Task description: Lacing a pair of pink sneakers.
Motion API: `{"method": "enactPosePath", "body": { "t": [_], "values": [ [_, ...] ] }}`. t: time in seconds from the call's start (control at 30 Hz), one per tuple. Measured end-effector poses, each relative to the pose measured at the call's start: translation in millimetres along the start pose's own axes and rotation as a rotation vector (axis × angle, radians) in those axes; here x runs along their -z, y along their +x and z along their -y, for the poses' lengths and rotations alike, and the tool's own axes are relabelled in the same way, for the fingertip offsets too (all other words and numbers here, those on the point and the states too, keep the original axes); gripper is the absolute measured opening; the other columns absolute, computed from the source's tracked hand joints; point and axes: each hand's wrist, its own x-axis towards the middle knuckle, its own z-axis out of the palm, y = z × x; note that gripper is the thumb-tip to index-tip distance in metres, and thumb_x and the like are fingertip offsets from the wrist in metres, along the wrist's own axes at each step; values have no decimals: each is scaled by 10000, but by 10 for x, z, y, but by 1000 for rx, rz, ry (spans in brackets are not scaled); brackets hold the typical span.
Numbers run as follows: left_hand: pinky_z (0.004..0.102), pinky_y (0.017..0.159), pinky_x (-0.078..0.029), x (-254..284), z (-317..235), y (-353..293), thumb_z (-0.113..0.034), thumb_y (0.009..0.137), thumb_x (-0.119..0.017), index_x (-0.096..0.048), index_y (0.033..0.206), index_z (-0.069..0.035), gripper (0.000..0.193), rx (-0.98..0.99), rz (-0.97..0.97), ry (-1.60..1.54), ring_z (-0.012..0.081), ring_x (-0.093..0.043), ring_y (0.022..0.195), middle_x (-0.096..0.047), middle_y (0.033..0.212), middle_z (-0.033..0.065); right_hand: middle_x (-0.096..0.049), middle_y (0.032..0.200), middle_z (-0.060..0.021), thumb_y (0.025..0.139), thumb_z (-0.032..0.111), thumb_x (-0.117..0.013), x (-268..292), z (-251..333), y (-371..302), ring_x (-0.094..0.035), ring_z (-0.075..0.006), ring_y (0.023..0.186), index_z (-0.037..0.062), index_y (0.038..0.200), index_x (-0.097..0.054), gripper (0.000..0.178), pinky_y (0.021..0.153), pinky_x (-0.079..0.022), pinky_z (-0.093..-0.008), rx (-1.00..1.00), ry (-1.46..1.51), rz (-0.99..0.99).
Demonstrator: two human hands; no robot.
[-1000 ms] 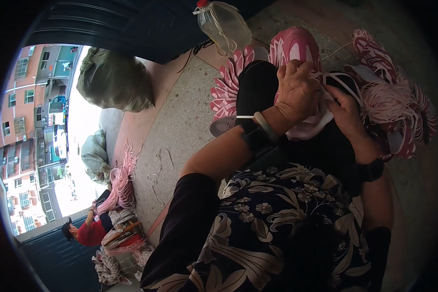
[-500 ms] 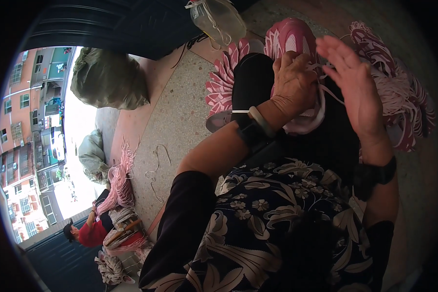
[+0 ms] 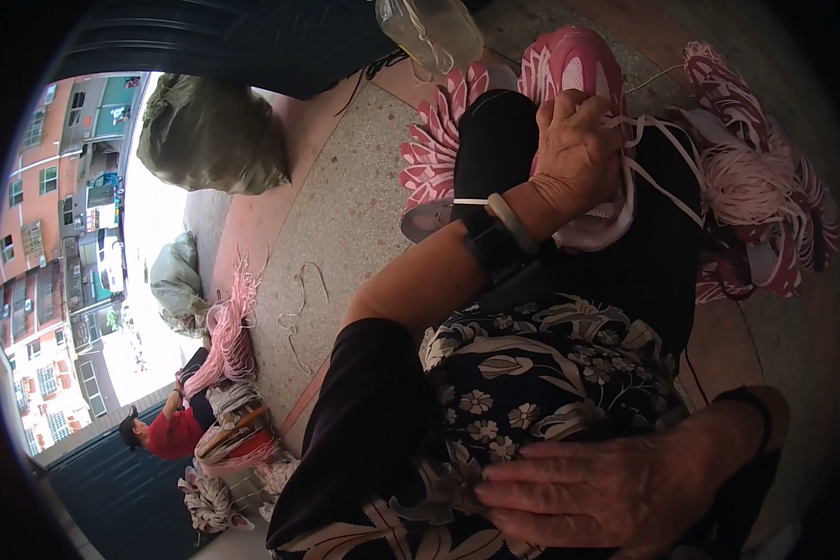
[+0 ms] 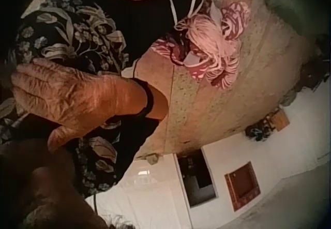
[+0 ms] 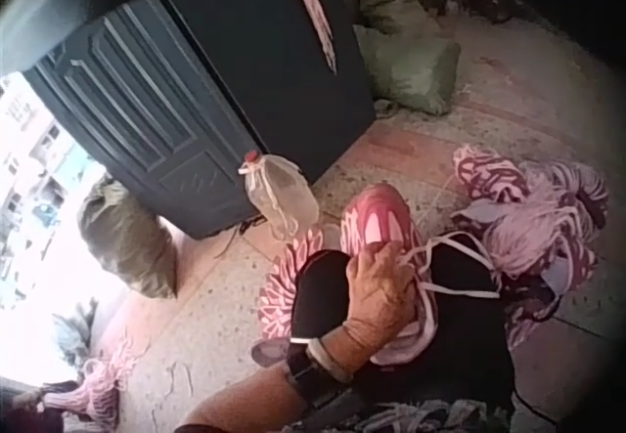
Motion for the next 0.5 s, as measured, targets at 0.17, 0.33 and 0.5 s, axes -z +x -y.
{"method": "enactPosePath", "body": {
  "t": [0.17, 0.33, 0.5],
  "values": [
    [445, 898, -336, 90, 99, -104, -110, 620, -615, -682, 724, -118, 124, 33, 8, 55, 316, -445, 1059, -547, 1110, 90, -330, 1320, -280, 843, 531, -462, 50, 31, -378, -276, -394, 1273, -81, 1292, -328, 771, 1047, -218, -471, -49, -149, 106],
    [445, 892, -336, 5, 27, -2, -108, 623, -609, -677, 732, -114, 129, -9, -45, 31, 310, -445, 1056, -537, 1117, 88, -477, 1253, -205, 796, 451, -621, 71, 141, -897, -452, -310, 1188, -35, 1259, -404, 705, 1040, -244, -429, -64, -51, -19],
    [454, 883, -334, 92, 30, -61, -89, 623, -592, -644, 711, -78, 102, -36, -26, -1, 320, -443, 1056, -523, 1122, 90, -620, 994, -166, 809, 284, -599, 269, -87, -1180, -593, -252, 939, -85, 1126, -518, 492, 906, -398, -369, -30, -91, -740]
  ]
}}
